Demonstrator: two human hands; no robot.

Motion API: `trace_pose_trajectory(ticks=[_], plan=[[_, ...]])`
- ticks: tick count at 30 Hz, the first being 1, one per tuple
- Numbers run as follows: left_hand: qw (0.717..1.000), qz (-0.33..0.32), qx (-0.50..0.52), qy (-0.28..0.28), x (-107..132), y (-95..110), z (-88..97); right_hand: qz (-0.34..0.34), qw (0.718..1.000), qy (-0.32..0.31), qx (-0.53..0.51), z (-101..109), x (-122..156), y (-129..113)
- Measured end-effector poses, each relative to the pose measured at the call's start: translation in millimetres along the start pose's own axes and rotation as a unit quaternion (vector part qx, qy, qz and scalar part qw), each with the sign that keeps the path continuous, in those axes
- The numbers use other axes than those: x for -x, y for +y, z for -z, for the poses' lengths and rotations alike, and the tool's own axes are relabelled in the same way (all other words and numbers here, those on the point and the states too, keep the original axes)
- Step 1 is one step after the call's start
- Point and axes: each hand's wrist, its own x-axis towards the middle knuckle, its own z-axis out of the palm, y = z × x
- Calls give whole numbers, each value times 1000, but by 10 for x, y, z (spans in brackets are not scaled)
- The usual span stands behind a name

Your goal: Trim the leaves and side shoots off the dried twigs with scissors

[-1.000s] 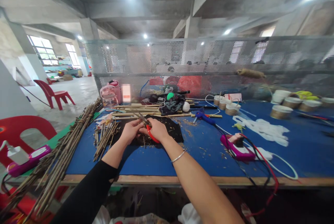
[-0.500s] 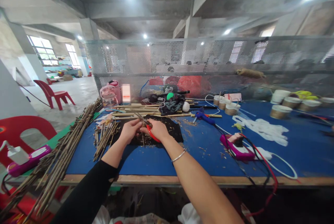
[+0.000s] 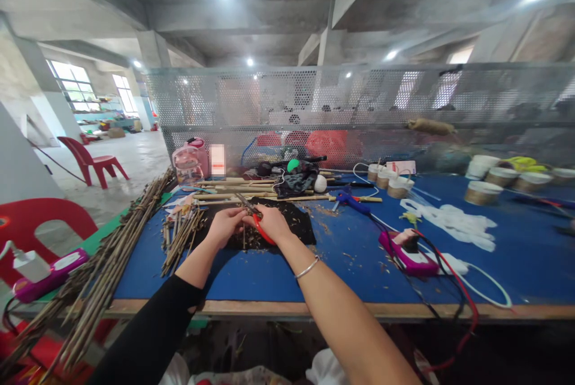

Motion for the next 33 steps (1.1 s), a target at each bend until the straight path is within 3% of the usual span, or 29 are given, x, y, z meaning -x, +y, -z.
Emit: trace_pose_trajectory(ticks=[8,19,26,33], plan=[[1000,-1,-18,3,-3,-5,14,-2,997,-6,73,10,18,-69],[1000,14,-9,-14,5,-14,30,-11,1000,-7,9,-13,7,-27],[1000,7,4,22,-8,-15,14,-20,998,-11,54,-10,20,-48],[1000,-4,19,10,-15,-28,9,-16,999,-19,20,-35,13,-38]])
